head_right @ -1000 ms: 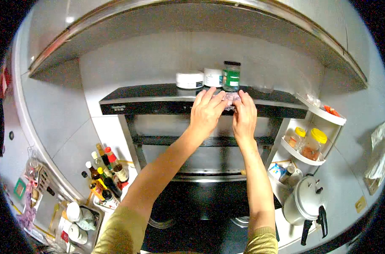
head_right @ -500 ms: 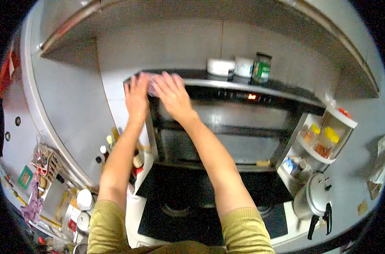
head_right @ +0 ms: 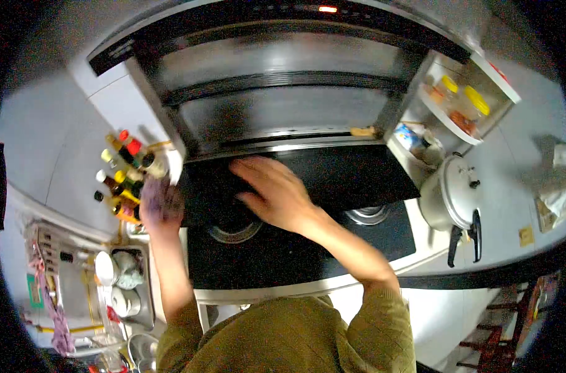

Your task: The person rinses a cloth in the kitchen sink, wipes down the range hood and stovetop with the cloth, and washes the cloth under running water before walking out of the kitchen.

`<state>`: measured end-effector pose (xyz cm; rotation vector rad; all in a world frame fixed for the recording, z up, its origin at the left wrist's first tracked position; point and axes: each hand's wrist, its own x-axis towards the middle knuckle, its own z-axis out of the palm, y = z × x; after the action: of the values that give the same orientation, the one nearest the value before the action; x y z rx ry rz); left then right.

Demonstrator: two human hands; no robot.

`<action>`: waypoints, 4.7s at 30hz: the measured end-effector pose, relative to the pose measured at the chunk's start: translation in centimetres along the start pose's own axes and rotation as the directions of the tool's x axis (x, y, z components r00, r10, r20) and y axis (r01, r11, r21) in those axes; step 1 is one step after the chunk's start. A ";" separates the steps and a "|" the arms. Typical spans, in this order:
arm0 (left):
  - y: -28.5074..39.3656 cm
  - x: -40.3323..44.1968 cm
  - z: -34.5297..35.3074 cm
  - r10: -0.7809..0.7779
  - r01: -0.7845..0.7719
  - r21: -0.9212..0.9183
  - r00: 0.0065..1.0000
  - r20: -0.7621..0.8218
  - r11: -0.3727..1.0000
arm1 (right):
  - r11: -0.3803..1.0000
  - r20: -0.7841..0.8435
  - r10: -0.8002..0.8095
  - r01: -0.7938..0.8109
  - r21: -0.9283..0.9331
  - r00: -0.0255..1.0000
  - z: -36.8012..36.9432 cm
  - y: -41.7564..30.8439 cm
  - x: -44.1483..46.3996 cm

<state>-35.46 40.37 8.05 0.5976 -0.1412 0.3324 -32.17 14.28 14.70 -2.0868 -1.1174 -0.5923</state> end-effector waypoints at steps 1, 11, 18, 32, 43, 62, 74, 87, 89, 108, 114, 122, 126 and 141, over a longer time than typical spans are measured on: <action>0.0 -3.0 0.3 -0.029 0.041 0.020 0.914 -0.405 0.999 | 0.993 -0.086 0.121 -0.121 0.002 0.989 -1.6 2.1 -4.3; -2.3 -9.4 -14.1 -0.112 0.214 0.106 0.799 -0.590 0.971 | 0.377 -0.601 0.731 -0.925 -0.039 0.323 -13.5 26.7 -36.3; -2.9 -6.0 -15.6 0.122 0.224 0.410 0.736 -0.666 0.884 | 0.118 -0.201 0.974 -0.530 0.840 -0.101 -14.3 28.4 -32.3; 1.7 -1.6 -21.1 0.244 0.223 0.657 0.805 -0.541 0.720 | 0.369 -0.570 0.815 -0.670 0.645 -0.100 -16.3 31.9 -29.0; 2.2 10.9 -8.8 0.311 0.000 0.770 0.915 -0.258 0.638 | 0.415 -0.601 0.788 -0.835 0.361 0.132 -22.2 42.1 -20.5; 1.7 22.0 -11.6 0.258 -0.043 0.887 0.962 -0.087 0.459 | 0.387 -0.411 0.889 -0.814 0.433 0.203 -18.9 42.3 -11.5; 0.2 23.1 -14.0 0.126 0.116 0.845 0.969 -0.212 0.523 | 0.554 -0.660 0.696 -0.796 0.243 0.283 -16.6 45.7 -10.9; 1.1 24.5 -15.5 0.183 0.189 0.873 0.937 -0.297 0.449 | 0.611 -0.641 0.682 -0.756 0.235 0.352 -15.4 46.9 -11.9; 0.6 24.4 -15.2 0.197 0.192 0.849 0.925 -0.324 0.493 | 0.582 -0.606 0.723 -0.765 0.274 0.333 -15.4 47.9 -12.5; -28.3 16.0 13.6 0.139 -0.306 0.897 0.951 0.275 0.319 | 0.622 -0.179 0.636 -0.361 0.695 0.750 0.2 25.1 -2.6; -30.3 16.4 15.5 -0.044 -0.392 0.896 0.911 0.409 0.210 | 0.854 -0.382 0.518 -0.485 0.187 0.765 -5.6 27.7 -7.1; -33.7 15.5 16.2 -0.129 -0.253 0.893 0.939 0.320 0.373 | 0.730 -0.452 0.515 -0.649 -0.214 0.728 -7.9 28.8 -10.0; -31.7 15.0 17.4 -0.215 0.074 0.841 0.975 0.052 0.536 | 0.383 -0.219 0.920 -0.627 0.678 0.325 -7.8 27.9 -7.8; -35.7 19.9 15.7 -0.184 -0.787 0.228 0.396 0.900 -0.574 | 0.686 -0.368 0.133 -0.354 -0.636 0.920 -6.9 36.1 -3.5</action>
<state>-5.01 8.98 6.54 2.6380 -1.0336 1.3747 -3.88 -6.96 4.03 -2.5917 -0.4299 -1.2946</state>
